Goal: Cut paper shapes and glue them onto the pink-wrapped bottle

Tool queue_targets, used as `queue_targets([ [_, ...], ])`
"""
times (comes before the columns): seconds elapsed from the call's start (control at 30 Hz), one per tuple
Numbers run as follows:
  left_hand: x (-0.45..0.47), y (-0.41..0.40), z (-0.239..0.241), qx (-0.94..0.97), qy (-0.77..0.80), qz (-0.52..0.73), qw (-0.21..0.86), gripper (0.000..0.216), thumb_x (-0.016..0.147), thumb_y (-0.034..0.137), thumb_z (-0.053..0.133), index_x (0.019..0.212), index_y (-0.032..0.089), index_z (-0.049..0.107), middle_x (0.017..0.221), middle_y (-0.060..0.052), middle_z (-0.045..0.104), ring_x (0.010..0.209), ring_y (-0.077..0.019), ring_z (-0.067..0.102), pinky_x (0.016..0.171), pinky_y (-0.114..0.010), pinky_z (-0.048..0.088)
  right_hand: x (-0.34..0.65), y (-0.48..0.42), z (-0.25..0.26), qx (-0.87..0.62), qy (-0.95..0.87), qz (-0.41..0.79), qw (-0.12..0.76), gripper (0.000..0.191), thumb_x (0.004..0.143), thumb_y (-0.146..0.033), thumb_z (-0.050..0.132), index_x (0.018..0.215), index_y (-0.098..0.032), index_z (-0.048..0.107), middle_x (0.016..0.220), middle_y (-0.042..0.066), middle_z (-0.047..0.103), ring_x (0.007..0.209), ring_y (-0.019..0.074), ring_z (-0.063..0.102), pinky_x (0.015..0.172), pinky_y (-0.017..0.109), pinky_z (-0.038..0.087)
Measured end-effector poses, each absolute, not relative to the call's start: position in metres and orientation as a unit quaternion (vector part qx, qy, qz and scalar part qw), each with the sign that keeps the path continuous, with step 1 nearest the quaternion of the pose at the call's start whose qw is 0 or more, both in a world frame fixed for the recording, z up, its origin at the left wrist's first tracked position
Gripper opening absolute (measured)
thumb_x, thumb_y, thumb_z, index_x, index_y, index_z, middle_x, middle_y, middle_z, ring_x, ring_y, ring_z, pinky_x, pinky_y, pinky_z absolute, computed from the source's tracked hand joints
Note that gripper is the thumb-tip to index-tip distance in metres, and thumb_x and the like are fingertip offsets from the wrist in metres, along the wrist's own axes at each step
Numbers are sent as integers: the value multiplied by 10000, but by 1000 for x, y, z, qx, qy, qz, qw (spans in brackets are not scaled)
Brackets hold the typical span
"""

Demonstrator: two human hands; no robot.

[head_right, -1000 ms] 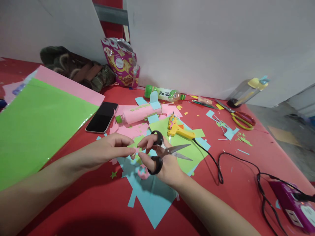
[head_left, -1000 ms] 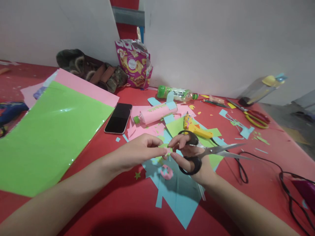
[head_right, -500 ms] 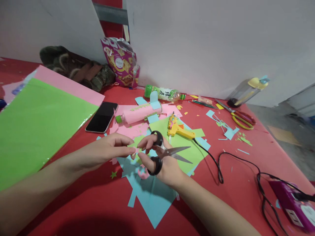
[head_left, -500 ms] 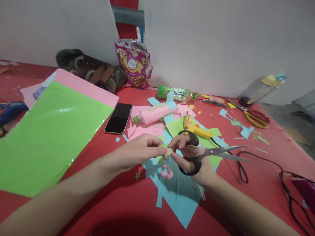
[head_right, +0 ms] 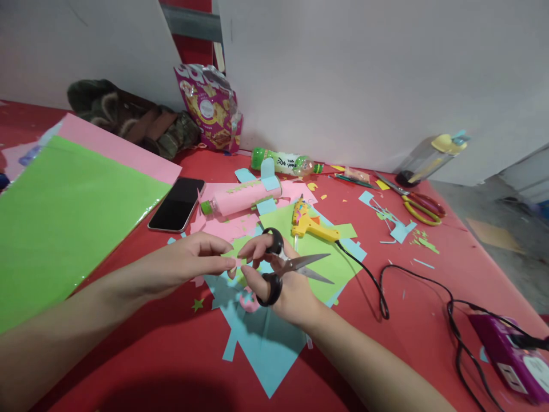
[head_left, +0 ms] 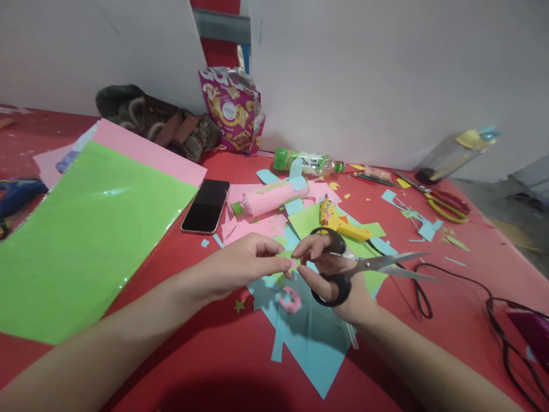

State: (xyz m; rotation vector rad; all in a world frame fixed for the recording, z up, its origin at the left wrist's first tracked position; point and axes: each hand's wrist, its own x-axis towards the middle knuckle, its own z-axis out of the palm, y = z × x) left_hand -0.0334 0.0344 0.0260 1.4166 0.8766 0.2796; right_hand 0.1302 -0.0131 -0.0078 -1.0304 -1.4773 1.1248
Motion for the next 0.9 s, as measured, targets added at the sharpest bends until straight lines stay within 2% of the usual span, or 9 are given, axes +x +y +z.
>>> queue_targets([
  [0.3,-34,34,26,635,382,122,660,180,694,280,527,594,132,540,516,59,363,497,-63,294,454,-194,208,128,-13,-5,-422,-600,469,492,154,746,-183,533,750,-227,385,801,9,500,771,141,508,708,289,412],
  [0.6,-34,34,26,638,392,112,653,227,681,349,533,610,135,565,515,55,380,486,-68,303,452,-198,213,128,-14,-5,-416,-596,475,495,152,750,-162,527,753,-223,388,809,8,495,768,130,508,710,275,411],
  [0.9,-34,35,25,639,382,116,658,189,693,294,530,589,138,549,505,63,334,479,-62,279,444,-194,196,127,-13,-4,-425,-602,463,492,149,741,-178,531,751,-227,390,801,3,510,730,137,523,684,291,432],
])
